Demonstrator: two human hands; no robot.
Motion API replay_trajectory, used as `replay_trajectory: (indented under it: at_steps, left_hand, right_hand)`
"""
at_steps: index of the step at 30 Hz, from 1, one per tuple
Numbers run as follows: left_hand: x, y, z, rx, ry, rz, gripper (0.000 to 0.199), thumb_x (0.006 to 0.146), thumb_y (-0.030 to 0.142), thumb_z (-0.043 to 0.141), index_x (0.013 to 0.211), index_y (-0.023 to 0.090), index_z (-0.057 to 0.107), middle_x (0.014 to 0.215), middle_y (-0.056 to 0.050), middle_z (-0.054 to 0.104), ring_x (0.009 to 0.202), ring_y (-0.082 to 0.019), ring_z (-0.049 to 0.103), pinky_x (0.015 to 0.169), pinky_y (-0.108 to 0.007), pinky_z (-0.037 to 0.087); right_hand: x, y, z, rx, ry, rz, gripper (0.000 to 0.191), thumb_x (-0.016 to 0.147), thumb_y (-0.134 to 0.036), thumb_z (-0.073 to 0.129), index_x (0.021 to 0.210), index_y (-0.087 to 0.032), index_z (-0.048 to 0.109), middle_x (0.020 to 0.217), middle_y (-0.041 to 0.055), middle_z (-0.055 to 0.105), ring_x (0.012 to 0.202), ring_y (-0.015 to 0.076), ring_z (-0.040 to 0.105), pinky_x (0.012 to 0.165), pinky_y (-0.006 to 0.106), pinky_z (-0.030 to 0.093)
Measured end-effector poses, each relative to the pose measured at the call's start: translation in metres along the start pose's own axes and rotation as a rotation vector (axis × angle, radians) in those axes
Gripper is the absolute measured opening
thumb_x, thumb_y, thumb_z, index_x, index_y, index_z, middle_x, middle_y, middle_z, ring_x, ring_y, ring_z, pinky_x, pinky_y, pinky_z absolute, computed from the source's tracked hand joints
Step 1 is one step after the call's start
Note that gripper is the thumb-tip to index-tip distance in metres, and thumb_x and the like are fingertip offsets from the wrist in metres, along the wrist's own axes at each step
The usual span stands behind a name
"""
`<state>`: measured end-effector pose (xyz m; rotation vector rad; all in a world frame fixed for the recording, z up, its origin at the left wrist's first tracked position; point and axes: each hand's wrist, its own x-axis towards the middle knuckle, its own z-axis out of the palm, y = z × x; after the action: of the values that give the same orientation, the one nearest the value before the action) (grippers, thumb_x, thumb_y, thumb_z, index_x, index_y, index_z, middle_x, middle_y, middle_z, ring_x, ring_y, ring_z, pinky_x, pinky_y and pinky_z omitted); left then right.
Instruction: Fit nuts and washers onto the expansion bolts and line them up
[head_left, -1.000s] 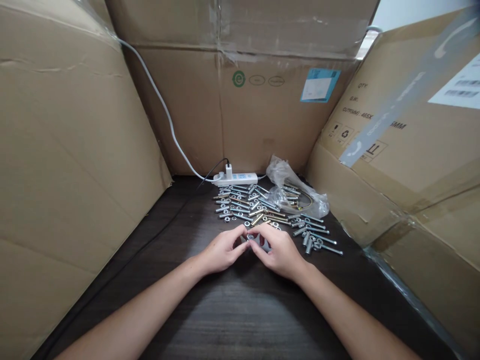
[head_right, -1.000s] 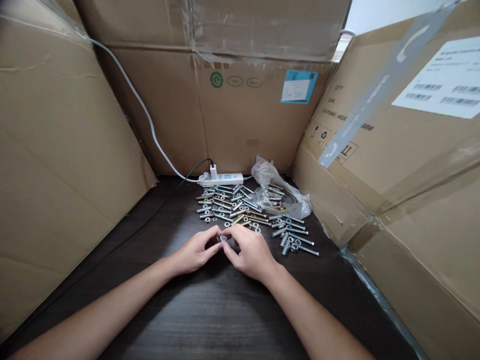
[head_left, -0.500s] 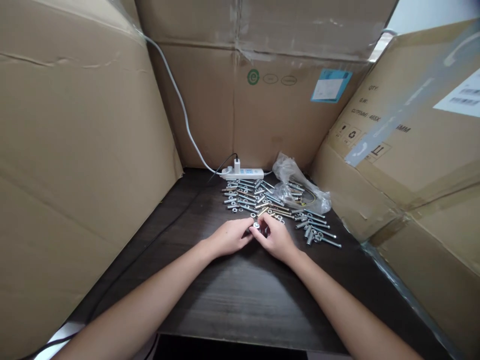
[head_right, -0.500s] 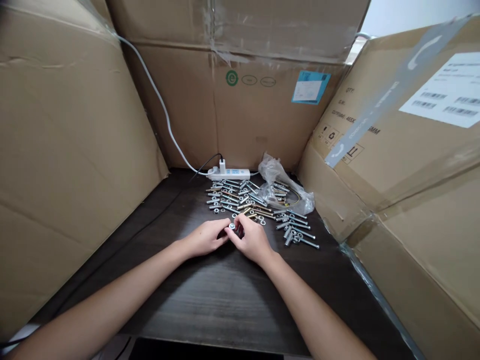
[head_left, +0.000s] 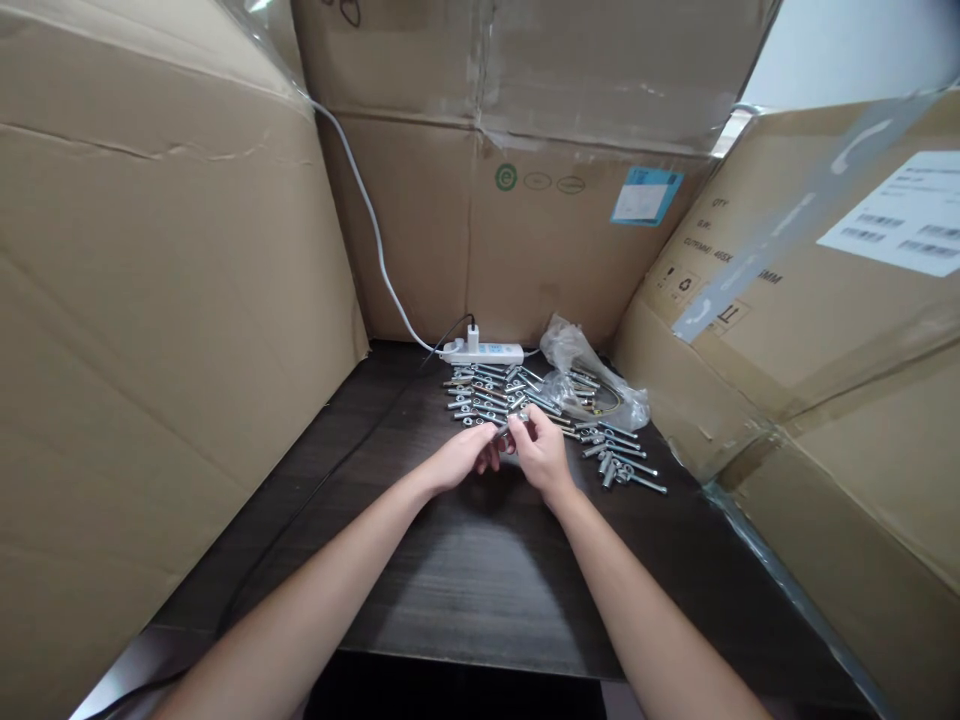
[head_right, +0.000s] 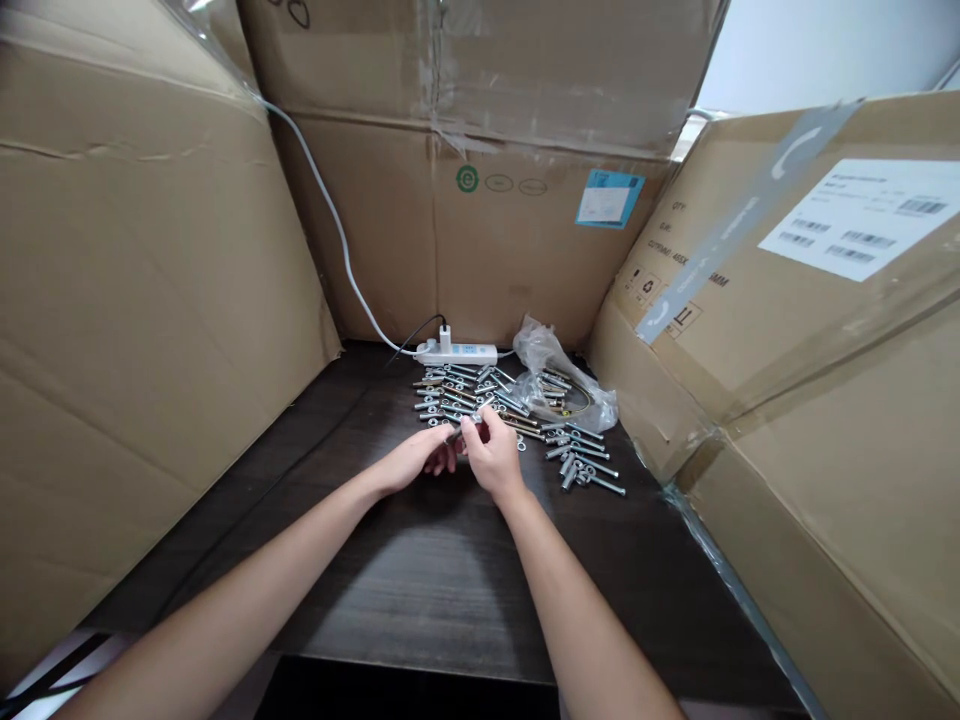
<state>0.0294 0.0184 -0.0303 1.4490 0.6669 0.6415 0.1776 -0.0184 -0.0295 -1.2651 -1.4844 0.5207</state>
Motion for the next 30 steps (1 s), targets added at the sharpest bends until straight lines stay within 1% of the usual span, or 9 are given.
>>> replay_trajectory:
  at_steps: [3,6,8,15,18,20,22,24,30]
  left_hand:
    - [0.002,-0.004,0.002,-0.178,-0.019,-0.082,0.036,0.087,0.048,0.039,0.071,0.016,0.044,0.052,0.003,0.043,0.045,-0.009,0.034,0.045,-0.02,0.025]
    - [0.002,-0.009,0.003,-0.274,-0.054,-0.121,0.036,0.088,0.048,0.038,0.068,0.018,0.036,0.049,0.008,0.028,0.042,-0.007,0.023,0.043,-0.018,0.02]
    - [0.002,-0.01,0.004,-0.432,-0.072,-0.16,0.035,0.088,0.044,0.042,0.068,0.017,0.035,0.051,0.009,0.022,0.043,-0.006,0.02,0.043,-0.017,0.018]
    - [-0.003,-0.009,0.004,-0.601,-0.106,-0.242,0.034,0.092,0.04,0.042,0.068,0.016,0.036,0.054,0.008,0.02,0.045,-0.005,0.016,0.043,-0.016,0.018]
    - [-0.003,-0.01,0.002,-0.619,-0.069,-0.213,0.033,0.091,0.04,0.044,0.07,0.016,0.036,0.056,0.008,0.02,0.045,-0.005,0.018,0.043,-0.016,0.019]
    - [-0.002,-0.011,0.001,-0.604,-0.04,-0.198,0.032,0.091,0.04,0.046,0.071,0.016,0.036,0.056,0.008,0.021,0.045,-0.004,0.019,0.044,-0.016,0.019]
    - [-0.002,-0.012,0.0,-0.586,-0.025,-0.197,0.032,0.09,0.039,0.047,0.071,0.016,0.036,0.057,0.008,0.022,0.045,-0.004,0.019,0.043,-0.015,0.019]
    - [-0.001,-0.011,0.0,-0.581,-0.017,-0.2,0.031,0.09,0.039,0.047,0.072,0.016,0.036,0.057,0.008,0.023,0.045,-0.004,0.019,0.043,-0.015,0.018]
    - [-0.002,-0.008,0.0,-0.59,-0.002,-0.204,0.03,0.092,0.037,0.044,0.072,0.016,0.037,0.057,0.008,0.022,0.045,-0.004,0.02,0.043,-0.014,0.02]
  right_hand:
    - [0.0,0.003,0.002,0.153,0.019,0.065,0.027,0.09,-0.041,0.043,0.072,-0.021,0.042,0.057,-0.0037,0.049,0.049,0.0121,0.05,0.05,0.024,0.04]
    - [-0.001,0.008,-0.001,0.137,-0.006,0.054,0.028,0.089,-0.042,0.045,0.072,-0.021,0.043,0.059,-0.0032,0.049,0.051,0.0117,0.049,0.051,0.024,0.04]
    - [-0.002,0.01,-0.005,0.101,-0.043,0.025,0.027,0.089,-0.041,0.045,0.072,-0.02,0.044,0.062,-0.0024,0.05,0.054,0.0117,0.049,0.052,0.024,0.039]
    - [-0.005,0.007,-0.017,0.036,-0.097,-0.005,0.026,0.092,-0.037,0.038,0.076,-0.02,0.048,0.062,-0.0013,0.052,0.055,0.0119,0.049,0.054,0.025,0.039]
    - [-0.006,0.007,-0.016,0.13,-0.085,0.034,0.021,0.09,-0.037,0.041,0.097,-0.02,0.05,0.076,0.0014,0.057,0.058,0.0126,0.052,0.053,0.026,0.041]
    - [-0.006,0.007,-0.014,0.222,-0.101,0.058,0.031,0.089,-0.035,0.042,0.116,-0.021,0.044,0.085,0.0032,0.059,0.06,0.0132,0.053,0.052,0.026,0.043]
    - [-0.007,0.006,-0.012,0.264,-0.133,0.06,0.038,0.089,-0.034,0.041,0.124,-0.022,0.04,0.089,0.0041,0.059,0.06,0.0131,0.054,0.052,0.027,0.044]
    - [-0.008,0.005,-0.012,0.258,-0.145,0.056,0.036,0.09,-0.033,0.039,0.124,-0.022,0.043,0.09,0.0044,0.059,0.059,0.0125,0.054,0.054,0.028,0.045]
    - [-0.008,0.007,-0.011,0.238,-0.08,0.09,0.031,0.092,-0.036,0.038,0.116,-0.022,0.053,0.087,0.004,0.062,0.054,0.0117,0.057,0.051,0.027,0.045]
